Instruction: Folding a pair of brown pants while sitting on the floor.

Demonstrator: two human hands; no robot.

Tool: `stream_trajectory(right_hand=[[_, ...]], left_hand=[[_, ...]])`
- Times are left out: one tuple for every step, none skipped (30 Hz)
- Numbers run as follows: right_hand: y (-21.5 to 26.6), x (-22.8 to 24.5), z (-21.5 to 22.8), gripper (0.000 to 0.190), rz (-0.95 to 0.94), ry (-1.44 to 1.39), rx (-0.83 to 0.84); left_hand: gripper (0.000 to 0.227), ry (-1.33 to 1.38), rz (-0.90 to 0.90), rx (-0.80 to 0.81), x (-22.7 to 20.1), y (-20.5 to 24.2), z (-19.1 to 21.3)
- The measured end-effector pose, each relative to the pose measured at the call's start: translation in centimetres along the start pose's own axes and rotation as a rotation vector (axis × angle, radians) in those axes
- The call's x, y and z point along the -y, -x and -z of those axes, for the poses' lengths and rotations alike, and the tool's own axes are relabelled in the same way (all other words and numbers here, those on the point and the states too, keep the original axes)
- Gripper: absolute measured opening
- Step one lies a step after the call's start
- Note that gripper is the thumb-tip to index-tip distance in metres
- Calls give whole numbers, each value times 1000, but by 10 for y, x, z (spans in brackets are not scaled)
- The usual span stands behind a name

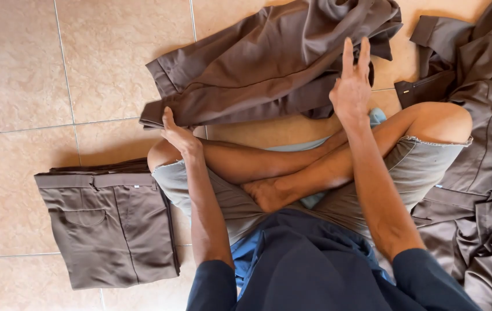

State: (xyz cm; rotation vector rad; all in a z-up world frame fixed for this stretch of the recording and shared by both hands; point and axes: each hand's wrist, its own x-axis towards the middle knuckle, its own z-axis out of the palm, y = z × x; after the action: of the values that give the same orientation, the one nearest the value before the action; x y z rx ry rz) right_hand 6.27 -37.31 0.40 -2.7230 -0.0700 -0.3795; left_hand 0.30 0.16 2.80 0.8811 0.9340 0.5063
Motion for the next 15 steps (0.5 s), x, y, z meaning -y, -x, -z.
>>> stream_trajectory(right_hand=[[-11,3,2,93,54,57,8],[-21,7,4,103,108,114,16],[-33,-8,-9,103,114,117,17],[-46,-24,-21,68,228,152,49],[-57,-38,-35,36,340,184,83],[-58,-16,-10,36,346,186,86],[-62,7,15,35,400,13,-134],[-66,31,40,34,457,-163,-352],[-59,35,44,34,467,-166,-340],[-51,39,48,32,436,-252,-267],[-41,42,52,31,400,-336,-194],[-22,43,43,31,407,-338,-182],[-5,43,35,49,285,-160,106],[12,43,28,72,165,23,392],[15,29,4,72,168,22,394]], left_hand=[[41,-1,-37,17,-3,-2,-2],[37,-3,-74,34,-7,-5,-4],[37,3,-72,30,-7,-13,-2],[43,56,-58,57,-8,-22,0],[50,108,-46,82,-9,-31,3],[50,112,-44,78,-5,-37,9],[50,247,-33,140,-1,-44,14],[49,383,-23,203,2,-51,19],[49,388,-23,188,3,-54,19],[51,443,-45,215,4,-56,18],[53,496,-68,243,4,-59,18],[53,498,-68,230,10,-66,22],[47,477,-77,106,14,-76,21],[44,455,-85,-18,18,-85,20],[44,456,-86,-21,15,-84,20]])
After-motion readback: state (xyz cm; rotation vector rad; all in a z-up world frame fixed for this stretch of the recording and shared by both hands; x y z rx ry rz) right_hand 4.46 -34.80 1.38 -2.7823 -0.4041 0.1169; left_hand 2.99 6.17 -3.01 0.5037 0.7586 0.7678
